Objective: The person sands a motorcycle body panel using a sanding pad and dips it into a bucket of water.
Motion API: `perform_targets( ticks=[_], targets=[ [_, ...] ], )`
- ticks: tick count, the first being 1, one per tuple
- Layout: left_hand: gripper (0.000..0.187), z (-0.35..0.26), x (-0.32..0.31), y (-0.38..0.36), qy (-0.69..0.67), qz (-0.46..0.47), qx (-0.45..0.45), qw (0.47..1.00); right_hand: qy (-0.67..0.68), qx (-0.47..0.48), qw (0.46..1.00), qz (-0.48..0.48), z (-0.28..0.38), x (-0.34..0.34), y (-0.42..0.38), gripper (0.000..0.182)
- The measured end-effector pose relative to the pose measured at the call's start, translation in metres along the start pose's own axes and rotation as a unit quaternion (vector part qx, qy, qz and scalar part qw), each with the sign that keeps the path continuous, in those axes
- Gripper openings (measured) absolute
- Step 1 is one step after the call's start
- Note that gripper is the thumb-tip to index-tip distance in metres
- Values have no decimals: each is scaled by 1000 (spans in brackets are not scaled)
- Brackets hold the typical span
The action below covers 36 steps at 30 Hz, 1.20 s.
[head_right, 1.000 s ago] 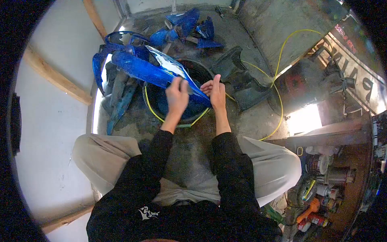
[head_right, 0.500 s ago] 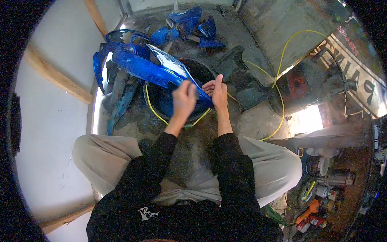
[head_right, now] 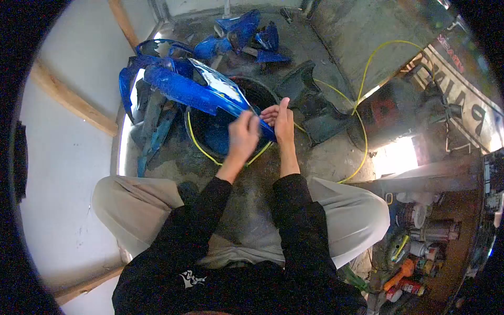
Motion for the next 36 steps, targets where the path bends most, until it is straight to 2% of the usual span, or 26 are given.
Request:
perform_targets(
  ticks=[3, 6, 9, 11, 13, 17, 18, 20, 21, 22, 23, 25, 27, 29, 31, 34, 36],
  targets=[
    [13, 20, 50, 38, 96, -86, 11, 992, -8, 5, 1000, 1, 8, -3, -5, 98],
    [14, 45, 72, 56, 61, -117, 25, 991, -7, 1, 1000, 1, 6, -5, -3, 97],
    [16, 17, 39, 35, 100, -71, 4, 992, -6, -4, 1000, -2, 6, -4, -2, 97],
    [14, -4, -3, 3, 76, 21, 14, 997, -6, -5, 1000, -1, 4, -7, -2, 97],
    [12, -28, -34, -26, 35, 46, -70, 996, 28, 21, 999, -12, 7, -3, -1, 97],
    [8, -18, -18, -9, -1, 21, -56, 998, 11, 1, 1000, -17, -3, 5, 1, 97],
    [10, -9, -5, 4, 28, 20, -19, 999, 14, -7, 1000, -6, -3, 3, 0, 97],
    [14, 5, 29, 33, 71, -58, -27, 995, 15, -4, 1000, -7, 3, 1, -3, 98],
    [14, 19, 42, 47, 120, -58, -11, 991, 15, -1, 1000, -4, 5, -1, -4, 99],
    [12, 22, 60, 59, 124, -96, -18, 988, 14, 3, 1000, -2, 6, -1, -4, 99],
    [13, 30, 70, 66, 108, -93, -8, 990, 16, 3, 1000, -2, 6, -1, -4, 99],
    [13, 26, 67, 69, 104, -88, -13, 991, 1, 8, 1000, 0, 7, -3, -4, 99],
    [11, 14, 37, 49, 122, -12, 36, 992, 14, -1, 1000, 2, 6, -4, -2, 98],
    [9, -16, -4, 12, 74, 36, -11, 997, 22, -11, 1000, 1, 3, -3, -1, 98],
    [9, -24, -45, -27, 39, 54, -77, 995, 34, 30, 999, -5, 8, -2, 0, 97],
    [10, -23, -30, -16, -34, 36, -75, 996, 30, 7, 999, -16, 5, 6, 0, 98],
    [12, -4, 0, 7, 28, 10, -1, 1000, 26, -6, 1000, -8, 4, 3, -4, 99]
  ],
)
Point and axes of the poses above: each hand's wrist, its own y-axis towards the middle knuckle, its own x-axis out of the back of the hand, z = x × y, the point moved 9 cm from there along y, towards the middle knuckle, and after that the axes turned 2 degrees about -x, right-handed, at the moved point
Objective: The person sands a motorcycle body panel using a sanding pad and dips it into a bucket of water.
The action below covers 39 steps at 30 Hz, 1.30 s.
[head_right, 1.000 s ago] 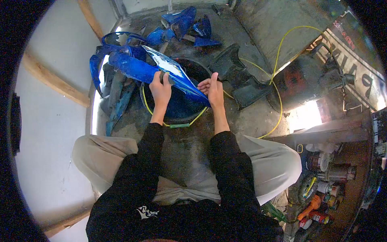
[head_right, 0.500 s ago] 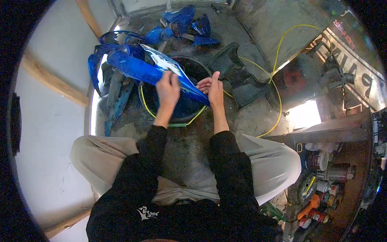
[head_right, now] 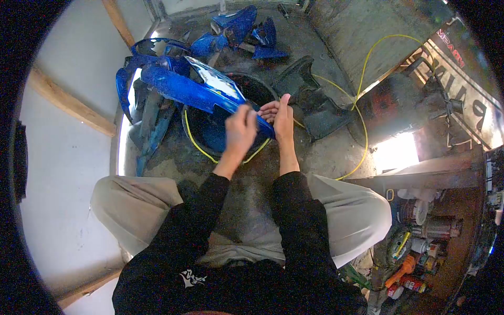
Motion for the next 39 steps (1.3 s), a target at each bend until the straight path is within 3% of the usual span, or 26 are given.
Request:
perform_targets(
  ticks=[2, 3, 7, 10, 13, 15, 17, 19, 22, 27, 30, 33, 37, 39],
  targets=[
    [18, 29, 33, 28, 61, -45, 37, 996, -1, 8, 1000, 2, 0, -1, 0, 99],
    [13, 25, 52, 39, 87, -105, -39, 990, -5, 15, 1000, 6, 1, -2, 0, 99],
    [14, 29, 50, 45, 138, -100, -40, 985, -11, 19, 1000, 7, 6, -6, -2, 99],
    [10, 2, -3, 2, 72, 6, -16, 997, -7, 13, 1000, 12, 2, -6, 1, 99],
    [11, -26, -36, -33, -9, 54, -65, 996, 7, 10, 1000, -7, -1, 0, 2, 99],
    [12, -18, -27, -23, -32, 34, -76, 996, -10, 17, 1000, -19, -3, 5, 6, 99],
    [9, 1, 1, 0, 27, 9, -9, 1000, 13, -1, 1000, -13, -3, 1, 3, 98],
    [10, 26, 34, 28, 103, -48, 0, 994, 24, 0, 1000, 1, 0, -1, 0, 98],
    [11, 38, 63, 44, 92, -106, -6, 990, 11, 7, 1000, 2, 2, -4, -2, 98],
    [9, 0, 2, -2, 85, -17, -29, 996, 15, 1, 1000, 4, -3, -3, 4, 98],
    [10, -24, -23, -25, -11, 10, -79, 997, 35, -4, 999, -13, -7, 5, 7, 100],
    [11, -1, -6, -7, 8, 8, -49, 999, 41, -18, 999, -10, -7, 4, 4, 100],
    [14, 54, 57, 40, 68, -90, 16, 993, 18, -7, 1000, 4, 1, 0, -1, 102],
    [17, 54, 72, 46, 96, -122, -18, 988, 15, -6, 1000, 3, 0, -3, 0, 102]
  ],
)
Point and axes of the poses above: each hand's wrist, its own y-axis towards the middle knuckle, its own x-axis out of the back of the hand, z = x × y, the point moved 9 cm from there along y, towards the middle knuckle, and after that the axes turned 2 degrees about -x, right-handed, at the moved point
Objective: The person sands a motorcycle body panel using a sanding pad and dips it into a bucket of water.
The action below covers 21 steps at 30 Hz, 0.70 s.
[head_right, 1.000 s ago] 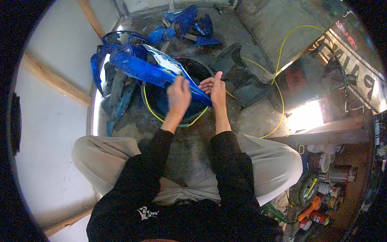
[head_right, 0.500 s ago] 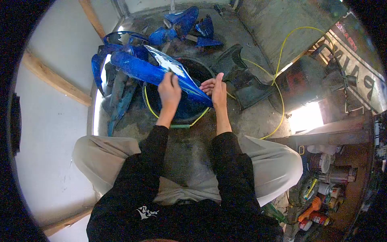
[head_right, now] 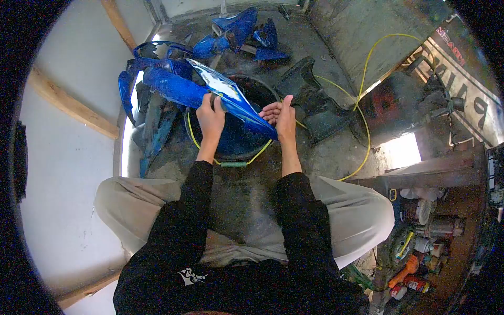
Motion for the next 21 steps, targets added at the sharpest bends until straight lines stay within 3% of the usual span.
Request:
perform_targets(
  ticks=[3, 7, 10, 16, 19, 21],
  targets=[
    [13, -33, -17, -25, 35, 41, 9, 998, -4, 0, 1000, 0, -1, 1, 4, 101],
    [11, -85, -64, -92, -93, 157, -11, 983, -12, -5, 1000, -12, -6, 4, 7, 102],
    [10, -88, -57, -86, -143, 137, -41, 979, -10, 2, 1000, -23, -4, 7, 5, 101],
    [13, -12, 0, -7, 0, 16, 41, 999, -13, 1, 1000, -1, 0, 0, 0, 98],
    [17, -13, -8, -9, 3, 21, 37, 999, -36, 9, 999, 0, 0, 0, 1, 98],
    [13, -49, -31, -37, -22, 93, 27, 995, -26, 2, 1000, -1, -3, -1, 4, 100]
  ],
)
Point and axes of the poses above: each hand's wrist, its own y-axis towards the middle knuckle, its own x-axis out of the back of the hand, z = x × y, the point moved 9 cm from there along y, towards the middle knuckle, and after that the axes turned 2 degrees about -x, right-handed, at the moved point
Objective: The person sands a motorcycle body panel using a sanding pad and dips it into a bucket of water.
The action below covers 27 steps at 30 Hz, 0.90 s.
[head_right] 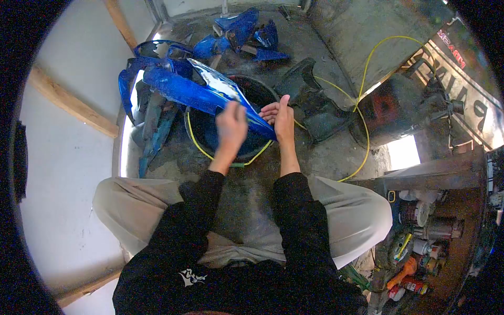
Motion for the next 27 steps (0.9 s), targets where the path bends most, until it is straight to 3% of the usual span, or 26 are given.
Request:
perform_targets(
  ticks=[2, 3, 5, 8, 10, 11, 15, 17, 19, 21, 27],
  targets=[
    [8, -27, -46, -37, -39, 100, -40, 993, 4, 8, 1000, -3, 1, -1, -1, 100],
    [6, -47, -49, -49, -70, 65, -97, 991, 7, 20, 1000, -8, 4, 0, -1, 100],
    [7, -37, -50, -47, -120, 81, -88, 986, -3, 31, 999, -14, 10, 3, -1, 100],
    [12, -7, -15, -11, -75, 19, -4, 997, 17, -1, 1000, 4, -3, 4, 0, 100],
    [15, 22, 16, 16, -3, -55, 3, 998, 13, 2, 1000, 8, -1, 2, -1, 99],
    [14, 31, 30, 24, -35, -67, 17, 997, 7, 5, 1000, 13, 1, 1, -3, 99],
    [11, 18, 9, 6, 33, -11, 18, 999, -18, 4, 1000, 7, 5, -3, -2, 100],
    [12, -9, -25, -30, -15, 49, -20, 998, 0, -6, 1000, 6, 1, -1, 1, 100],
    [12, -44, -34, -54, -84, 21, -96, 992, -6, 0, 1000, 3, -2, 1, 4, 100],
    [12, -29, -35, -44, -93, 62, -71, 991, 0, -9, 1000, -9, -4, 6, 4, 99],
    [15, 40, 37, 22, -22, -88, 32, 995, 4, 17, 1000, 0, 5, 1, -5, 97]
  ],
)
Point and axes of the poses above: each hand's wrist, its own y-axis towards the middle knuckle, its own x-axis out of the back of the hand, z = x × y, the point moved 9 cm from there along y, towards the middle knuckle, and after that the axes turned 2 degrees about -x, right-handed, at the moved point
